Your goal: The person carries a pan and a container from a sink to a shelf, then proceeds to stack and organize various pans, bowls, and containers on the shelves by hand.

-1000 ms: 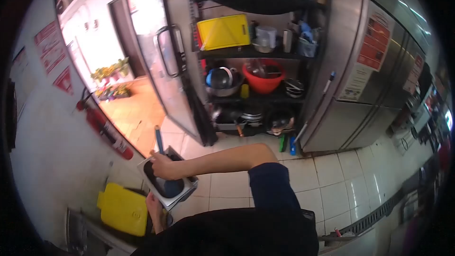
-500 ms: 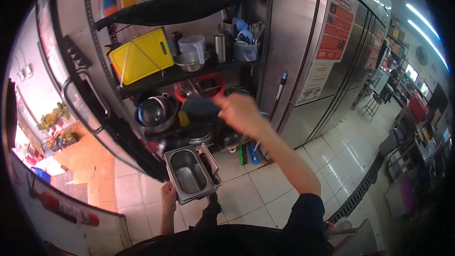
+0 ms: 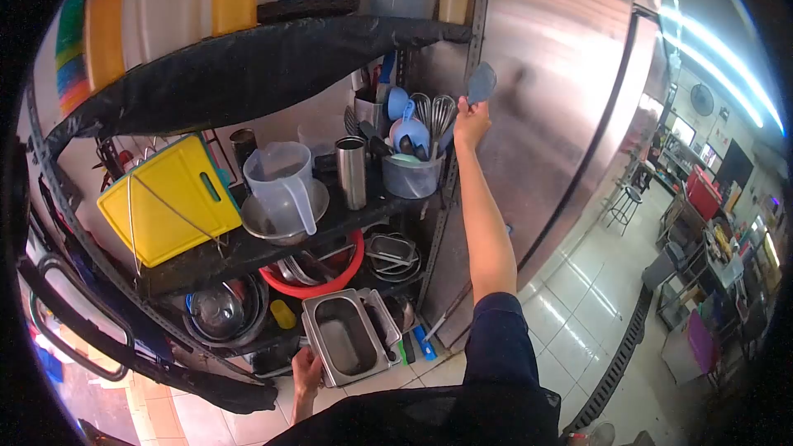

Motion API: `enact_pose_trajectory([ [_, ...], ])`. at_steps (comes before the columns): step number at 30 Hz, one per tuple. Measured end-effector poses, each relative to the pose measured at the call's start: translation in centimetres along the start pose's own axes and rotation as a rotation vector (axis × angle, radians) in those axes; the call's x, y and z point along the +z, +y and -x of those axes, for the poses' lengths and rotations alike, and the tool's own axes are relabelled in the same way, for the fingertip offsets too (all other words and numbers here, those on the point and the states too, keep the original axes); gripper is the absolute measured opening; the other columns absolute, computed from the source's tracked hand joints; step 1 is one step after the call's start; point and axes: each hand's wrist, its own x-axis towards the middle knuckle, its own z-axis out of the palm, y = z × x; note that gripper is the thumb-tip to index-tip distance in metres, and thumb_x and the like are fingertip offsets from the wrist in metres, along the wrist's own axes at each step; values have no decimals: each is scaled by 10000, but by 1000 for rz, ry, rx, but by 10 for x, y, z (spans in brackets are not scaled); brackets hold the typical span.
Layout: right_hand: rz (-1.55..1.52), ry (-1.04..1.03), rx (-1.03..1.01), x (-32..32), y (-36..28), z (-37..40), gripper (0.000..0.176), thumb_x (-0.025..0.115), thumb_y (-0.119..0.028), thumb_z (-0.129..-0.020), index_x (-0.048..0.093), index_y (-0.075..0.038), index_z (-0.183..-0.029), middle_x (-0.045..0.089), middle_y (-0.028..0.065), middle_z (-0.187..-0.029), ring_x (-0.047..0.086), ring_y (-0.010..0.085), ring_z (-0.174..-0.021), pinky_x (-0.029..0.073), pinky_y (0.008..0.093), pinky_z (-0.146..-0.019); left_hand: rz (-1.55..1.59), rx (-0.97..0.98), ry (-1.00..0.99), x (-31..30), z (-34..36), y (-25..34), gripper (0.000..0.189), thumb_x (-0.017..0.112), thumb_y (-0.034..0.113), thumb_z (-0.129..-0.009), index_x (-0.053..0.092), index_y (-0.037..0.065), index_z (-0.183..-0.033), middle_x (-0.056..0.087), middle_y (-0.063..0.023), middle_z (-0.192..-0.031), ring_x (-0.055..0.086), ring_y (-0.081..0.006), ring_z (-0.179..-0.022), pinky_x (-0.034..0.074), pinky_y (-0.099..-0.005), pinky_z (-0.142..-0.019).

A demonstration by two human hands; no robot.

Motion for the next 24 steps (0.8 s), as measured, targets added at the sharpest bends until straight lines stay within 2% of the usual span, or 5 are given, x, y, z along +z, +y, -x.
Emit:
enact_pose_trajectory([
  [2, -98, -10, 36, 22, 37, 9, 294, 678, -163, -712, 536, -37, -937, 630, 70, -690, 609, 159, -623, 445, 294, -637, 150, -30, -21, 13, -18, 11, 79, 525, 33, -690, 520, -34, -731, 511, -12, -593, 440, -71, -524, 348, -232, -455],
  [7, 595, -333, -7, 26, 106, 26, 234, 700, -186, -660, 597, -4, -763, 596, 147, -685, 588, 303, -676, 452, 356, -615, 107, -52, 50, 32, -42, 9, 67, 533, 47, -686, 493, -6, -682, 474, 7, -583, 413, -55, -535, 325, -226, -452],
  [17, 382, -655, -72, -5, 115, 22, 154, 657, -153, -702, 582, -19, -720, 574, 102, -588, 578, 260, -580, 440, 338, -556, 106, -47, 210, 79, -56, 3, 163, 531, 68, -671, 405, 24, -576, 343, 34, -525, 311, -52, -508, 240, -244, -431],
  [20, 394, -515, -90, -34, 67, 34, 174, 625, -176, -736, 560, -15, -737, 570, 119, -585, 583, 268, -580, 444, 348, -551, 86, -31, 227, 91, -60, 12, 178, 531, 64, -668, 389, 27, -568, 336, 35, -527, 305, -54, -511, 235, -248, -432],
  [24, 384, -1440, 193, -87, -15, 119, 392, 578, -414, -756, 587, -25, -796, 607, 168, -690, 612, 292, -677, 461, 352, -608, 78, -18, 240, 108, -62, 16, 205, 541, 65, -668, 370, 31, -559, 331, 34, -528, 300, -59, -507, 230, -257, -432],
])
